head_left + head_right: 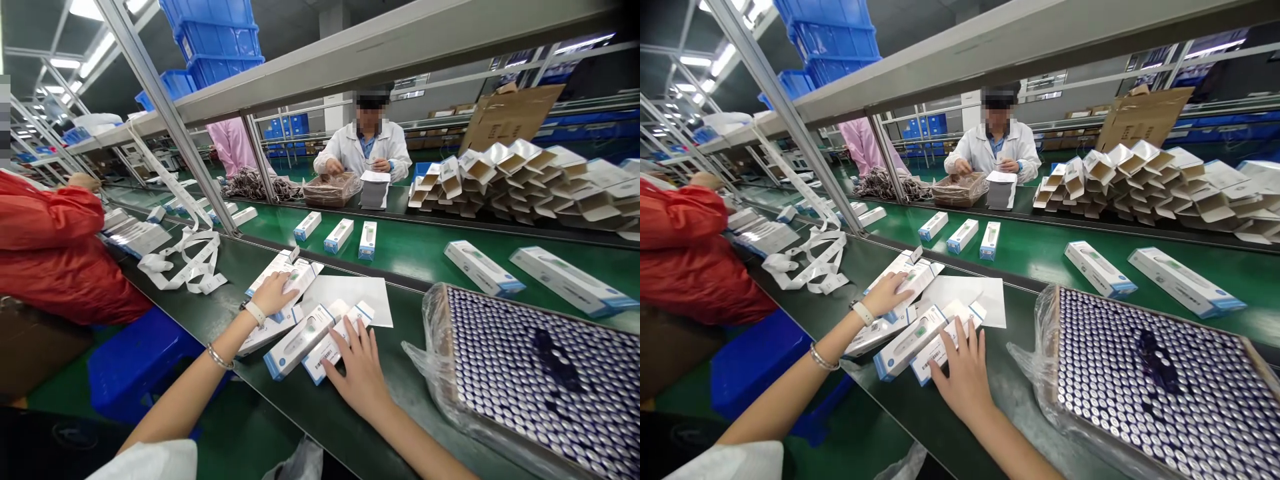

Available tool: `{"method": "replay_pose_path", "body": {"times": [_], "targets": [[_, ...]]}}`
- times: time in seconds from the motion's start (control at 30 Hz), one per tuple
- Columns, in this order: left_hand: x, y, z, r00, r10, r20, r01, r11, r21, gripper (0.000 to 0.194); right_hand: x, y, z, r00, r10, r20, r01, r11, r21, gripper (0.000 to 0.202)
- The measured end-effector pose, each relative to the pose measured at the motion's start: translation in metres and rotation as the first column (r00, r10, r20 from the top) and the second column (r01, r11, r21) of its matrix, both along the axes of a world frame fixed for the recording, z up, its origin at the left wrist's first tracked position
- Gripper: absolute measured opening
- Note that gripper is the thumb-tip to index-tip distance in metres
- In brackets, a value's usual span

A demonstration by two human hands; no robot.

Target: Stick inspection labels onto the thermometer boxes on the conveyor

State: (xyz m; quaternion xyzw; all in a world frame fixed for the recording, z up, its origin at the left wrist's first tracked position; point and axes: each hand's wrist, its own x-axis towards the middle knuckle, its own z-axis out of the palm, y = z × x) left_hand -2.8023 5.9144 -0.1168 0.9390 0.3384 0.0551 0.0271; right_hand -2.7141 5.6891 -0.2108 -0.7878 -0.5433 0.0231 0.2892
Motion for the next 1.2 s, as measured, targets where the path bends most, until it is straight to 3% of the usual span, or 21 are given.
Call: {"method": "replay_pose_path", "body": {"times": [0.1,0.27,0.43,0.57,0.67,0.77,0.87,0.93,0.97,1.1,1.2], "targets": [[-0.015,-0.002,-0.005,1.0,-0.011,-0.019,0.013,0.991,0.135,0.053,0.013,-0.01,0.004,0.997,0.07,-0.022,-0.07,0.997,-0.022,0.046],[-0.027,0.0,-0.01,0.988,0.035,-0.149,-0.039,0.999,-0.026,0.061,0.032,-0.022,0.009,0.987,0.146,-0.069,-0.15,0.987,-0.061,0.044],[-0.033,-0.01,-0.015,0.997,0.076,0.01,-0.076,0.972,0.222,0.055,0.044,-0.024,0.011,0.979,0.176,-0.102,-0.185,0.978,-0.096,0.048],[-0.081,-0.027,-0.021,0.993,-0.016,0.113,-0.005,0.984,0.178,0.047,0.053,-0.026,0.012,0.972,0.198,-0.126,-0.211,0.972,-0.1,0.049],[-0.124,-0.034,-0.035,0.998,0.018,0.06,-0.022,0.998,0.06,0.05,0.051,-0.027,0.011,0.978,0.129,-0.165,-0.128,0.992,0.016,0.045],[-0.142,-0.042,-0.049,0.996,0.073,0.045,-0.069,0.995,-0.078,0.055,0.037,-0.024,0.006,0.931,-0.045,-0.362,0.124,0.973,0.196,0.049],[-0.13,-0.06,-0.056,0.984,0.09,0.156,-0.052,0.972,-0.229,0.048,0.015,-0.018,-0.005,0.698,-0.13,-0.705,0.336,0.928,0.161,0.068],[-0.114,-0.076,-0.059,0.964,0.077,0.254,0.013,0.942,-0.337,0.045,0.001,-0.013,-0.013,0.56,-0.136,-0.817,0.329,0.942,0.069,0.077],[-0.107,-0.085,-0.061,0.951,0.074,0.299,0.047,0.924,-0.38,0.047,-0.004,-0.011,-0.016,0.542,-0.131,-0.83,0.298,0.953,0.044,0.079],[-0.086,-0.108,-0.072,0.91,0.133,0.393,0.059,0.896,-0.441,0.077,-0.015,-0.006,-0.019,0.663,-0.103,-0.741,0.253,0.963,0.092,0.079],[-0.078,-0.104,-0.074,0.927,0.113,0.358,0.033,0.925,-0.378,0.084,-0.012,0.0,-0.011,0.73,-0.081,-0.678,0.252,0.955,0.158,0.079]]}}
